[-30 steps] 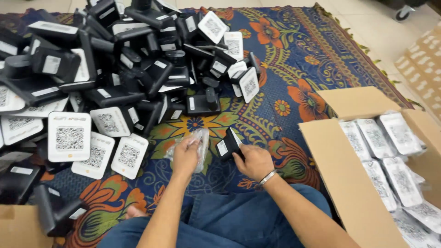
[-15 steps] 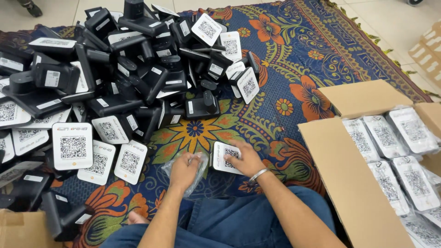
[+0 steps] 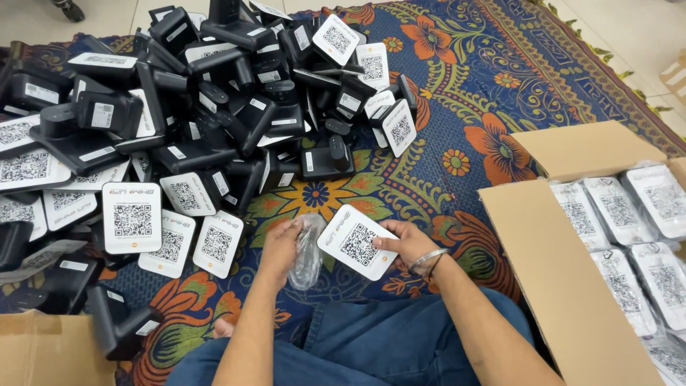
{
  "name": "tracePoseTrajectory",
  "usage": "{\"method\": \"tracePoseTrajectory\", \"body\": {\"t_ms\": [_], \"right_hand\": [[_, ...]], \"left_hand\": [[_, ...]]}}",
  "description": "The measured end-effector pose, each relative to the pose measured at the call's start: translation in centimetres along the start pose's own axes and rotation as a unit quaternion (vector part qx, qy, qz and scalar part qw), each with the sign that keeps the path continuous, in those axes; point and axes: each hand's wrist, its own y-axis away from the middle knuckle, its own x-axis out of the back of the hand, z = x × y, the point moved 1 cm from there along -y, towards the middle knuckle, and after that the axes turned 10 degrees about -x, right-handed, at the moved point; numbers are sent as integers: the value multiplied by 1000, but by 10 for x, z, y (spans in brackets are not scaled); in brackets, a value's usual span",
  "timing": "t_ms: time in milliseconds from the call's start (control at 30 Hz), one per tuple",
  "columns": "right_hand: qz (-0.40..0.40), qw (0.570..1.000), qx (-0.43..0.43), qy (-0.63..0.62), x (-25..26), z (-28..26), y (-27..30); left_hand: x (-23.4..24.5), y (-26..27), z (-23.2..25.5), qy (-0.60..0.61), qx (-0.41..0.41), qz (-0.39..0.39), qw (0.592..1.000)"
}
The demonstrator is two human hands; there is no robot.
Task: The person packs electronic QR code payment devices into plastic bags and then places them into a cardboard box.
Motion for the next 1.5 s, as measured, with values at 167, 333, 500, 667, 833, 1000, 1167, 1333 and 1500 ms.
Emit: {"method": "tracePoseTrajectory", "body": {"t_ms": [167, 333, 500, 667, 833, 1000, 1167, 1333, 1500], "right_hand": [[-161, 955, 65, -241, -63, -2, 33], [-159, 954, 51, -249, -80, 15, 8], [46, 998, -47, 11, -94, 31, -9], [135, 964, -52, -223, -67, 52, -25], [88, 932, 67, -345, -75, 27, -3], [214, 952, 162, -146, -92, 52, -30], [290, 935, 179, -94, -70, 70, -51], [342, 929, 133, -44, -75, 38, -21], [467, 833, 215, 205, -90, -26, 39]], "left_hand": [[-20, 29, 55, 79, 69, -56, 993], [-6, 23, 46, 97, 43, -42, 993], [-23, 58, 61, -470, -234, -100, 845], [-77, 88, 51, -536, -284, -166, 778], [-99, 98, 57, -544, -275, -176, 773], [-88, 97, 70, -434, -214, -26, 875], [-96, 107, 71, -357, -204, -168, 896], [-78, 90, 83, -388, -292, -148, 861], [-43, 72, 61, -633, -269, 25, 726]]}}
